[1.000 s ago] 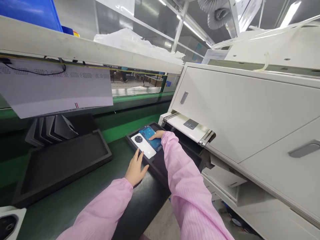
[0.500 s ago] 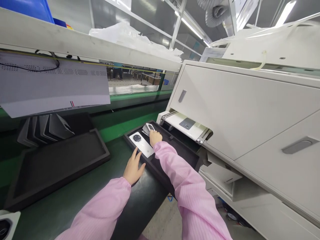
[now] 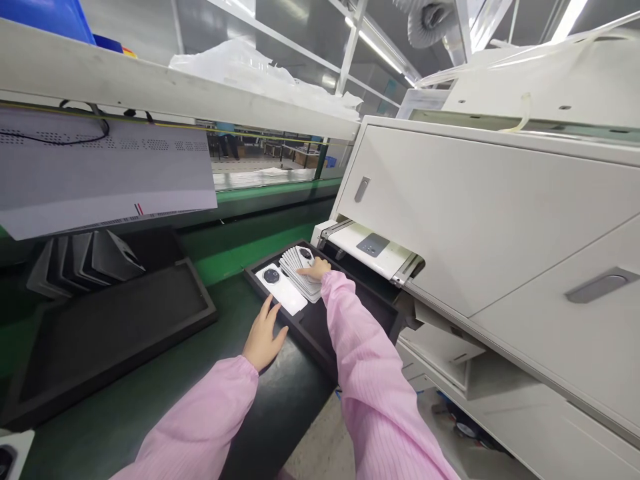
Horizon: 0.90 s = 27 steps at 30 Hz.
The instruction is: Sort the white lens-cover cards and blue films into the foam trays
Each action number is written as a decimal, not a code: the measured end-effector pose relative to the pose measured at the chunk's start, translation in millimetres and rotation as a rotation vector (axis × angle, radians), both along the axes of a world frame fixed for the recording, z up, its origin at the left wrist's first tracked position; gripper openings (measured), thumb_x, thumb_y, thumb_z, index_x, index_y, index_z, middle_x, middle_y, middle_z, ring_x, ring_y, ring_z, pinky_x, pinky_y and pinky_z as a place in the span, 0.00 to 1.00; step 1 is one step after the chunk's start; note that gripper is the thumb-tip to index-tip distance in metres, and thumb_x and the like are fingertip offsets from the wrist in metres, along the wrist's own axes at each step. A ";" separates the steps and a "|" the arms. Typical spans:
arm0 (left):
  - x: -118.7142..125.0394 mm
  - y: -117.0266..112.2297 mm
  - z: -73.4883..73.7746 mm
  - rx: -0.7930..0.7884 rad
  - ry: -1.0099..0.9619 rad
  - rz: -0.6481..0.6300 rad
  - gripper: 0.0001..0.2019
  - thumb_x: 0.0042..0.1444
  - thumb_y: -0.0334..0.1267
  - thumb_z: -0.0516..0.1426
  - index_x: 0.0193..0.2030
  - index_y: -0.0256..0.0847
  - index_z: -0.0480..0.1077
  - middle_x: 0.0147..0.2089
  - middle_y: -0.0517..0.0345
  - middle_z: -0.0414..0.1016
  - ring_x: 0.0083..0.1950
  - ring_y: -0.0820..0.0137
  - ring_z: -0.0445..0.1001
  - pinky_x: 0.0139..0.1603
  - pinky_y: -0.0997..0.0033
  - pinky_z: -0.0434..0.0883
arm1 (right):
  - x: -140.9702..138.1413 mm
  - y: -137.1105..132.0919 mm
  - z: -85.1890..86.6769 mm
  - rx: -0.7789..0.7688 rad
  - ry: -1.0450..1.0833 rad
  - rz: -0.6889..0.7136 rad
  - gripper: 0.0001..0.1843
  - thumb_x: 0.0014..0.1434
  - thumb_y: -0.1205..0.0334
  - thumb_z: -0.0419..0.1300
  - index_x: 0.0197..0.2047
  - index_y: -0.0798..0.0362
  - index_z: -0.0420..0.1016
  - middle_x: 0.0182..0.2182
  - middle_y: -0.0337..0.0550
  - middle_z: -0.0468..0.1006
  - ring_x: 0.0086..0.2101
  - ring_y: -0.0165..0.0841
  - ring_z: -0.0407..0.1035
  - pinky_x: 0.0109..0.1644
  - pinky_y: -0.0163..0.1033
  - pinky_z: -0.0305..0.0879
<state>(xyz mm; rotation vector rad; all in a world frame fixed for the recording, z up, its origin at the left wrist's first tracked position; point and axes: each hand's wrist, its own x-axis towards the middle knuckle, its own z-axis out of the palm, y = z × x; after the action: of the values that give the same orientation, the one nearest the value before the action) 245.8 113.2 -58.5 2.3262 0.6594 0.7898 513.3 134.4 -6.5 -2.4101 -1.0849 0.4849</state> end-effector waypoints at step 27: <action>2.6 2.1 4.4 -0.012 -0.006 0.014 0.23 0.53 0.32 0.53 0.57 0.41 0.59 0.67 0.47 0.50 0.63 0.55 0.57 0.60 0.51 0.61 | -3.6 21.4 16.0 -0.031 0.332 0.101 0.25 0.44 0.54 0.69 0.43 0.59 0.73 0.40 0.49 0.77 0.39 0.38 0.72 0.45 0.42 0.68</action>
<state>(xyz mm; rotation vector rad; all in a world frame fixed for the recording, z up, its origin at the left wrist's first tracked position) 248.5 115.3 -54.1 2.3101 0.6770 0.7966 509.7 155.9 9.5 -2.2035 -1.0572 0.9052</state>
